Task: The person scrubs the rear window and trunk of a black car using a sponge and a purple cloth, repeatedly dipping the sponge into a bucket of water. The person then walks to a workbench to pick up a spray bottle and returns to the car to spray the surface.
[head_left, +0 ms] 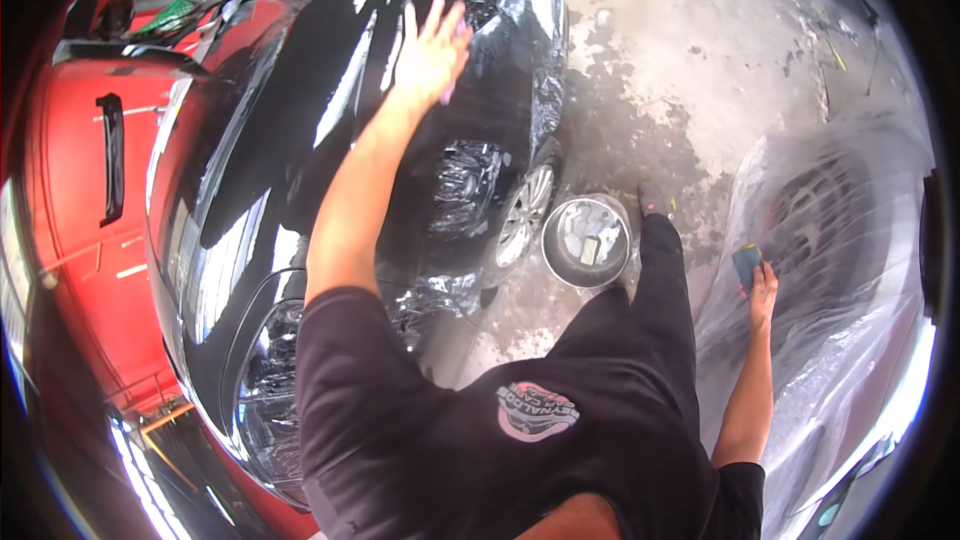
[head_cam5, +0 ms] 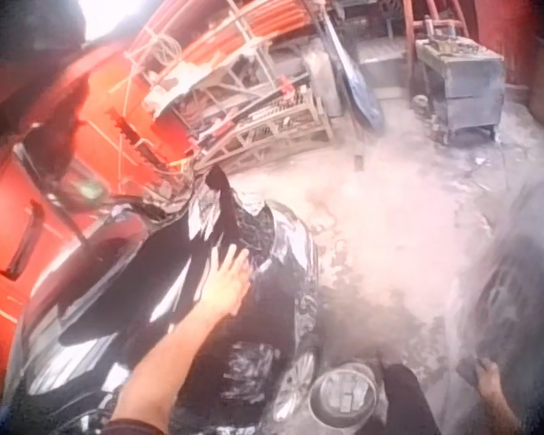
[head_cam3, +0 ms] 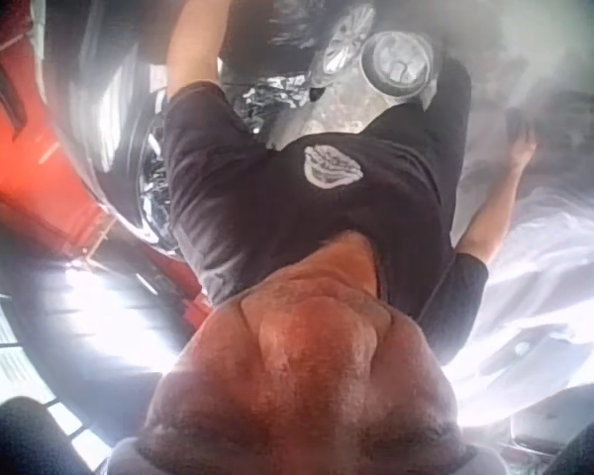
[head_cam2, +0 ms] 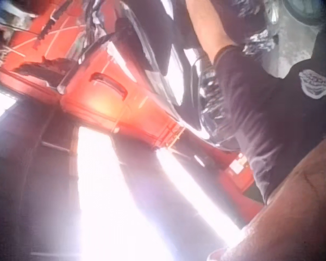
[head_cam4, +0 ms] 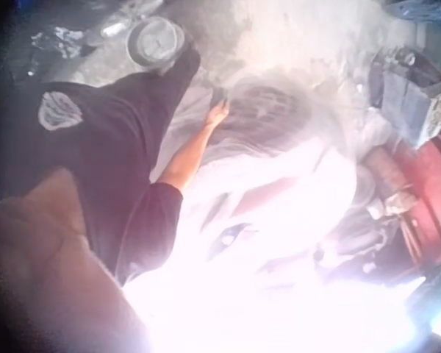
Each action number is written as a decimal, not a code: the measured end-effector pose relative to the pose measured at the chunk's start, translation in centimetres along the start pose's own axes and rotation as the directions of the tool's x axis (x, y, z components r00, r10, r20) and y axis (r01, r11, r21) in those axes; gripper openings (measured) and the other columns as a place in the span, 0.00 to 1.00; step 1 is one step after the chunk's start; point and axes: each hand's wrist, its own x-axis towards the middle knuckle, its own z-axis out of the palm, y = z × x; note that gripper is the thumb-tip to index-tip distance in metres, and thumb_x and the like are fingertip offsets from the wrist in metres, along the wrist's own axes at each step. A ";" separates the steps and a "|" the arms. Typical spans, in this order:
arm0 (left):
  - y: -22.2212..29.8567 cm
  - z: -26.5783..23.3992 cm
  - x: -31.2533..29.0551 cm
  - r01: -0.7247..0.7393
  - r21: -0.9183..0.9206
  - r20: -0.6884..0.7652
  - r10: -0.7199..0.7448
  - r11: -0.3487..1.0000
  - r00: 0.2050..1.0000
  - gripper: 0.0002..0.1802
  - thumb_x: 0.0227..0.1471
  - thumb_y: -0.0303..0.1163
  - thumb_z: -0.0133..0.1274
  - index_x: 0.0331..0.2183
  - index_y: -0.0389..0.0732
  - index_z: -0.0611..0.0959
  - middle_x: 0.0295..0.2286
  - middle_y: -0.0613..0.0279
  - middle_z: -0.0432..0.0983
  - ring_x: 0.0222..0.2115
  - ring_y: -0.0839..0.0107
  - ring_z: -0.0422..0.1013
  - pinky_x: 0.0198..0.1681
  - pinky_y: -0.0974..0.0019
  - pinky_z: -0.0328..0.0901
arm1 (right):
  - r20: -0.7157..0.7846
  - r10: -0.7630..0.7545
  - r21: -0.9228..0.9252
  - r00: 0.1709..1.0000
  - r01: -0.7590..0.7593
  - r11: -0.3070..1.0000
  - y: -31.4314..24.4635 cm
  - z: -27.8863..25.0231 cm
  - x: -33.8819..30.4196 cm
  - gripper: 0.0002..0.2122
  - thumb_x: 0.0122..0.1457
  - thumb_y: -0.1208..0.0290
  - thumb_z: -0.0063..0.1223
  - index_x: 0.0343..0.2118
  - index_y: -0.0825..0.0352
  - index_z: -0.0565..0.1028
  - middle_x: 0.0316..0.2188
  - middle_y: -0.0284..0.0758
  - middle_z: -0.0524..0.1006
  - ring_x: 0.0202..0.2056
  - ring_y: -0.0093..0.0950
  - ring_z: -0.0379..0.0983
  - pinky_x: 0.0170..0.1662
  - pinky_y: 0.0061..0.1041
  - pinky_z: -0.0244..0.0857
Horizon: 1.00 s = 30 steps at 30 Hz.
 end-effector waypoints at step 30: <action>8.6 -4.4 -26.0 -0.130 -0.199 0.273 0.183 0.971 0.944 0.30 0.58 0.31 0.47 0.62 0.39 0.72 0.68 0.49 0.54 0.71 0.44 0.43 0.69 0.27 0.38 | 0.125 -0.113 -0.096 0.986 0.125 0.987 4.7 4.4 0.1 0.21 0.68 0.61 0.48 0.52 0.78 0.75 0.44 0.56 0.79 0.46 0.48 0.77 0.52 0.40 0.68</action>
